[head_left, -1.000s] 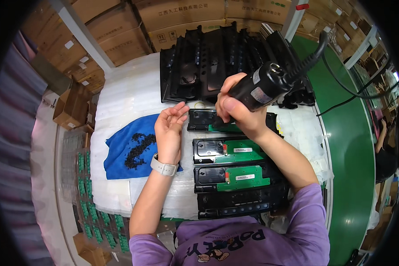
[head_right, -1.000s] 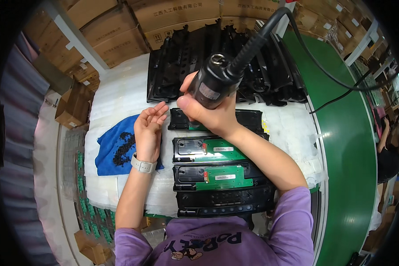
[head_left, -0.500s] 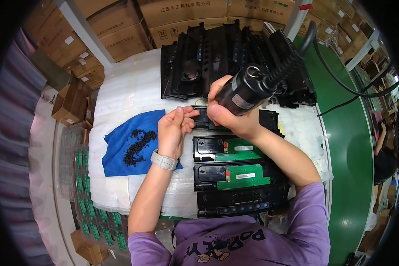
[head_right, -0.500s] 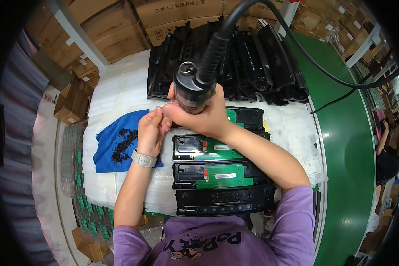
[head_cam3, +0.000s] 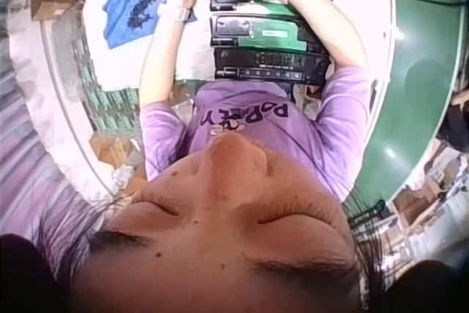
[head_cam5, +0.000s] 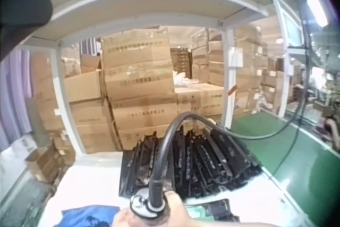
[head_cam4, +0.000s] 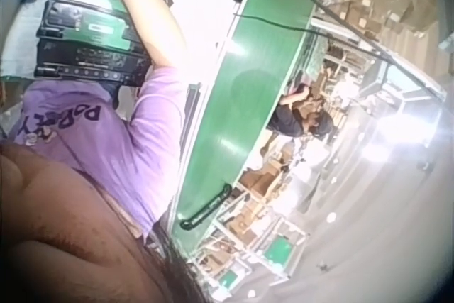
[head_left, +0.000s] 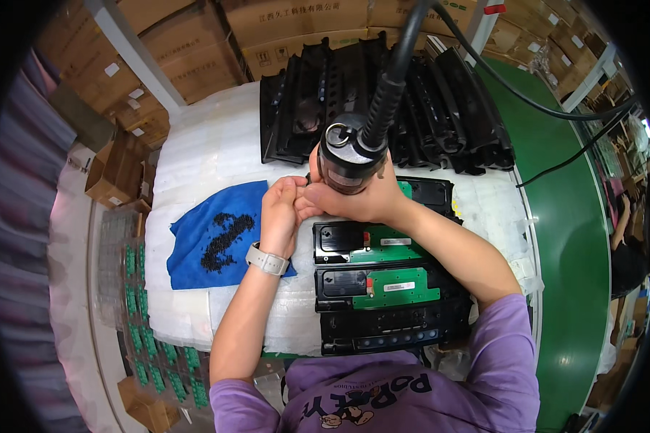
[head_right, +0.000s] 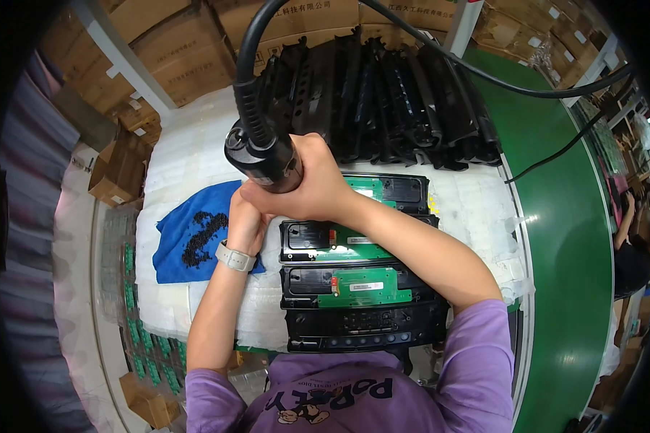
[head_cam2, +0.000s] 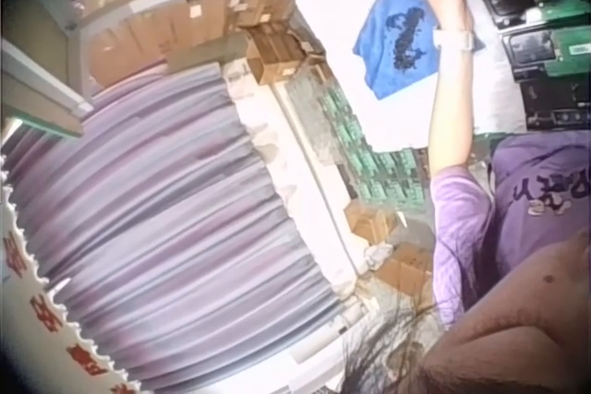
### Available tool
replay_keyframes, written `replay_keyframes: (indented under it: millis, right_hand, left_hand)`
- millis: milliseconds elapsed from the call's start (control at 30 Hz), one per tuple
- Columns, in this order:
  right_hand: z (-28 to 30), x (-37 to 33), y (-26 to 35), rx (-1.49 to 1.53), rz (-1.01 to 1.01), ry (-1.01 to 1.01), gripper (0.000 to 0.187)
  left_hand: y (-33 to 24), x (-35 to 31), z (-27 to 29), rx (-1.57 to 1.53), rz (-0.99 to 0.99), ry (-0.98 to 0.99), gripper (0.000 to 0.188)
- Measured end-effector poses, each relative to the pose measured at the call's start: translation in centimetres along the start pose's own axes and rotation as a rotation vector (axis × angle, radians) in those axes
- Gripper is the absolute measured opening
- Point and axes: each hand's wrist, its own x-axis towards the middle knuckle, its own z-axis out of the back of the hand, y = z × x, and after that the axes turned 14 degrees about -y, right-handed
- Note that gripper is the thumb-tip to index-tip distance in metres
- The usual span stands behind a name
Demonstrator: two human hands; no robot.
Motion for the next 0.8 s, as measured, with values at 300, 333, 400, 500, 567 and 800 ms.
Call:
replay_keyframes:
  millis: [300,333,400,500,567,800]
  right_hand:
    - [3.0,0.3,3.6,0.151,-0.176,0.033,0.024]
    - [4.0,0.3,4.3,0.248,-0.175,0.017,0.027]
    - [5.8,0.2,5.4,0.410,-0.143,-0.017,0.033]
    - [7.4,0.1,6.3,0.653,-0.108,-0.123,0.029]
    - [7.6,0.0,6.8,0.692,-0.135,-0.225,0.031]
    - [8.0,-0.7,6.9,0.704,-0.155,-0.260,0.035]
  left_hand:
    - [0.1,-0.9,0.0,0.038,0.062,0.173,0.005]
    - [-0.3,-1.3,-0.4,0.041,0.000,0.227,0.005]
    - [-1.0,-2.4,-1.3,0.043,-0.048,0.284,0.006]
    - [-1.3,-3.9,-2.1,0.101,-0.056,0.433,0.015]
    - [-1.0,-4.1,-1.8,0.108,0.022,0.455,0.014]
    - [-0.6,-5.7,-2.9,0.240,0.067,0.463,0.007]
